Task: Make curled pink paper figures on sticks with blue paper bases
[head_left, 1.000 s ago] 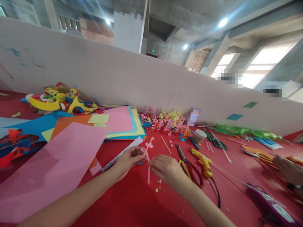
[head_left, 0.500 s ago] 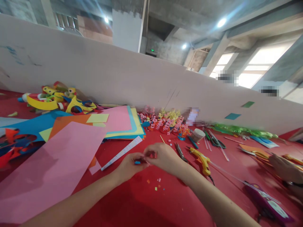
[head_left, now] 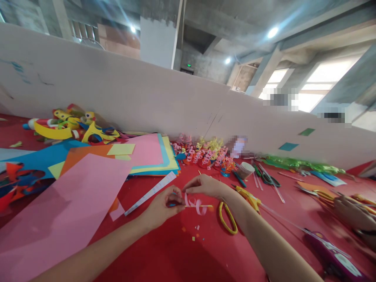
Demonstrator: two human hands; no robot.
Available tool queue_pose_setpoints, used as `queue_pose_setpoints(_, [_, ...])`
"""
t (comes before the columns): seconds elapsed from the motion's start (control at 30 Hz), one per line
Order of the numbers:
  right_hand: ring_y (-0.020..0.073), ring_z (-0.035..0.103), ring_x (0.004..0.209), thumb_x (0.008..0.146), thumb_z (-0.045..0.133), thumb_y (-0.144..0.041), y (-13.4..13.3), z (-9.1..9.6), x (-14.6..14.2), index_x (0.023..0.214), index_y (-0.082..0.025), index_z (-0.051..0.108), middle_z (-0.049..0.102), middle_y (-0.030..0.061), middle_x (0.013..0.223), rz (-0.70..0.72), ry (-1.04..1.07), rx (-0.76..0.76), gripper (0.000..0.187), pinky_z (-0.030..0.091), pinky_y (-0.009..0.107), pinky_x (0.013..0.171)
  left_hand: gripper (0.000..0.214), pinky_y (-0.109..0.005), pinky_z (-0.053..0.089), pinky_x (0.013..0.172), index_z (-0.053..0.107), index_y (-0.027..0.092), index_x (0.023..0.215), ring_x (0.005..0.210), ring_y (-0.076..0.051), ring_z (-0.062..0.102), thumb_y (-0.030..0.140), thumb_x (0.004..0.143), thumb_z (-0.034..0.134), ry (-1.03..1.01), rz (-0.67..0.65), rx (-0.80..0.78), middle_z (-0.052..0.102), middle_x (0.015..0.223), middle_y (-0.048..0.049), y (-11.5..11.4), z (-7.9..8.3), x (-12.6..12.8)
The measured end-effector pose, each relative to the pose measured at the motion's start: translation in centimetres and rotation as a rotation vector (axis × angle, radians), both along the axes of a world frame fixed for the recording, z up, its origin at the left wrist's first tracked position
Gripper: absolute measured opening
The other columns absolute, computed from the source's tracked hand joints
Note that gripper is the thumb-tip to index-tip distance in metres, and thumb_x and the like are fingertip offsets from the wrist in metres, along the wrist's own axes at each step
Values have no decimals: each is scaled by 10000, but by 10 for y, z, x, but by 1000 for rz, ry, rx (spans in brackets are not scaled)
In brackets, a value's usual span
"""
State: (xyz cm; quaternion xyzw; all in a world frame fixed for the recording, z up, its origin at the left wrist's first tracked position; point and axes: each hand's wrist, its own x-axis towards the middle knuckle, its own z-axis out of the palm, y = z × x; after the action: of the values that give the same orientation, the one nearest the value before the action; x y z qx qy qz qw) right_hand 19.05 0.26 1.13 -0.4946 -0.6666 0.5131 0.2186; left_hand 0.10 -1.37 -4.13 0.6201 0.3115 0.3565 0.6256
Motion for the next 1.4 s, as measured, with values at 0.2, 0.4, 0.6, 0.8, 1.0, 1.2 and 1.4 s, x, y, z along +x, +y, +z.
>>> queue_pose_setpoints(0.2, [163, 622, 677, 590, 694, -298, 1, -15, 8, 762, -184, 738, 711, 12, 717, 23, 148, -85, 211, 451, 275, 684, 275, -261, 451, 714, 490, 199, 760, 709, -136, 635, 235, 625, 727, -4, 74, -122, 689, 679, 19, 2, 0, 0])
queue_pose_setpoints(0.4, [175, 611, 690, 547, 746, -378, -6, -34, -2, 662, -172, 704, 689, 28, 682, -121, 250, 71, 239, 446, 297, 704, 301, -222, 438, 698, 528, 193, 772, 711, -112, 631, 252, 603, 770, -151, 93, -212, 705, 723, 20, 5, -6, -1])
queue_pose_setpoints(0.6, [163, 594, 670, 607, 721, -371, -16, -43, -10, 696, -175, 703, 686, 8, 684, -252, 249, 204, 216, 438, 283, 693, 310, -228, 442, 699, 577, 183, 779, 702, -112, 614, 241, 565, 795, -207, 162, -242, 691, 714, 17, 5, -3, -3])
queue_pose_setpoints(0.8, [180, 618, 679, 581, 734, -372, -22, -44, -17, 732, -163, 714, 703, 24, 712, -347, 362, 152, 259, 449, 297, 688, 290, -198, 430, 654, 597, 179, 774, 659, -87, 580, 210, 566, 796, -223, 158, -229, 655, 690, 36, 4, -5, -2])
queue_pose_setpoints(1.0, [110, 553, 592, 541, 784, -357, -33, -47, -27, 737, -174, 722, 689, 8, 688, -452, 563, -25, 276, 406, 225, 578, 351, -222, 440, 663, 633, 179, 887, 689, -113, 588, 239, 580, 793, -216, 162, -236, 664, 728, 9, 5, -6, -2])
queue_pose_setpoints(1.2, [82, 497, 541, 534, 800, -314, -40, -54, -35, 796, -171, 689, 685, 13, 747, -548, 719, -118, 318, 354, 207, 514, 333, -242, 457, 701, 690, 178, 881, 745, -132, 595, 285, 583, 793, -248, 177, -286, 677, 784, -14, 5, -4, -2])
queue_pose_setpoints(1.4, [132, 588, 591, 506, 817, -335, -40, -59, -44, 757, -219, 474, 674, -16, 680, -660, 811, -8, 441, 430, 251, 590, 370, -218, 458, 674, 696, 183, 864, 711, -113, 590, 282, 531, 824, -277, 216, -357, 660, 748, 4, 5, -8, -2])
